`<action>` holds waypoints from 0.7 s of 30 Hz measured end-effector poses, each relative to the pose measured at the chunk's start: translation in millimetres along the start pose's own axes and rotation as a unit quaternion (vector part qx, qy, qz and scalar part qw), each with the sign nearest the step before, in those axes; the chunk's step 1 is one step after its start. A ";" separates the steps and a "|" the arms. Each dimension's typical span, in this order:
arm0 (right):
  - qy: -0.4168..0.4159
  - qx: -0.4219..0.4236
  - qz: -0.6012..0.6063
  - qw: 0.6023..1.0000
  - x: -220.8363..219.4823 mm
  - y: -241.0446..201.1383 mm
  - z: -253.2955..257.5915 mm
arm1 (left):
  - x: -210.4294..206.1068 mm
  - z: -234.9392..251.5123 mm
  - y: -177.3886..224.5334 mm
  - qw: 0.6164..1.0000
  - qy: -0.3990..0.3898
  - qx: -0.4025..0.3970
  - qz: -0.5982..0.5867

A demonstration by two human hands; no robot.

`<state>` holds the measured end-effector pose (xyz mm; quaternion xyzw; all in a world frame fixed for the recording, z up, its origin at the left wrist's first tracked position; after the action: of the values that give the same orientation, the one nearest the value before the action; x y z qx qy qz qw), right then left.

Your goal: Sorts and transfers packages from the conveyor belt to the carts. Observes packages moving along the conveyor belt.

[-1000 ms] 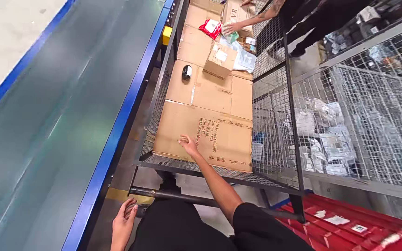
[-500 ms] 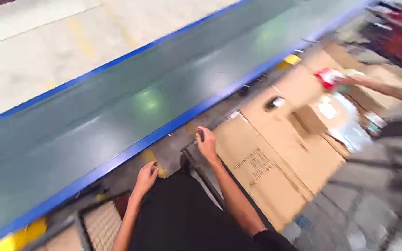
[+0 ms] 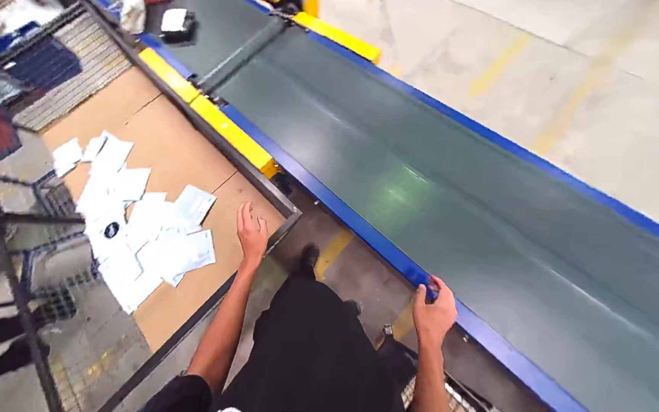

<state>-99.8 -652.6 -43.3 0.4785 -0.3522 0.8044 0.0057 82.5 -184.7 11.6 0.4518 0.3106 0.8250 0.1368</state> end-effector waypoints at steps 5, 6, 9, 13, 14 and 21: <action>-0.032 0.048 0.014 0.998 -46.8 -47.1 40.8 | 4.4 3.1 -73.9 0.970 -0.192 0.139 0.059; -0.041 0.051 0.019 0.998 -56.1 -56.1 46.4 | -2.8 -6.0 -85.9 0.949 -0.276 0.139 0.055; -0.082 0.042 0.001 0.996 -79.8 -73.7 58.2 | -26.2 -45.8 -104.7 0.910 -0.393 0.128 0.042; -0.076 0.014 -0.042 0.996 -85.6 -82.0 63.0 | -38.9 -48.5 -114.0 0.925 -0.359 0.119 0.021; -0.074 0.005 -0.058 0.996 -84.1 -79.4 61.9 | -40.7 -46.4 -114.8 0.934 -0.340 0.113 0.008; -0.062 -0.090 -0.144 0.984 -49.5 -57.5 50.7 | -42.1 -40.6 -101.9 0.947 -0.310 0.080 0.039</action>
<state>-14.3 -622.1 -34.4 0.5709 -0.3503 0.7288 0.1422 66.6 -143.4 -97.3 0.7065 0.2999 0.6214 0.1574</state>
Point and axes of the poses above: each hand's wrist, its own z-axis towards the middle knuckle, its own x-axis out of the back of the hand, y = z × x, the point moved 2 cm from there along z, towards the middle knuckle, and after that the axes turned 11 degrees about y, right-handed, at the moved point
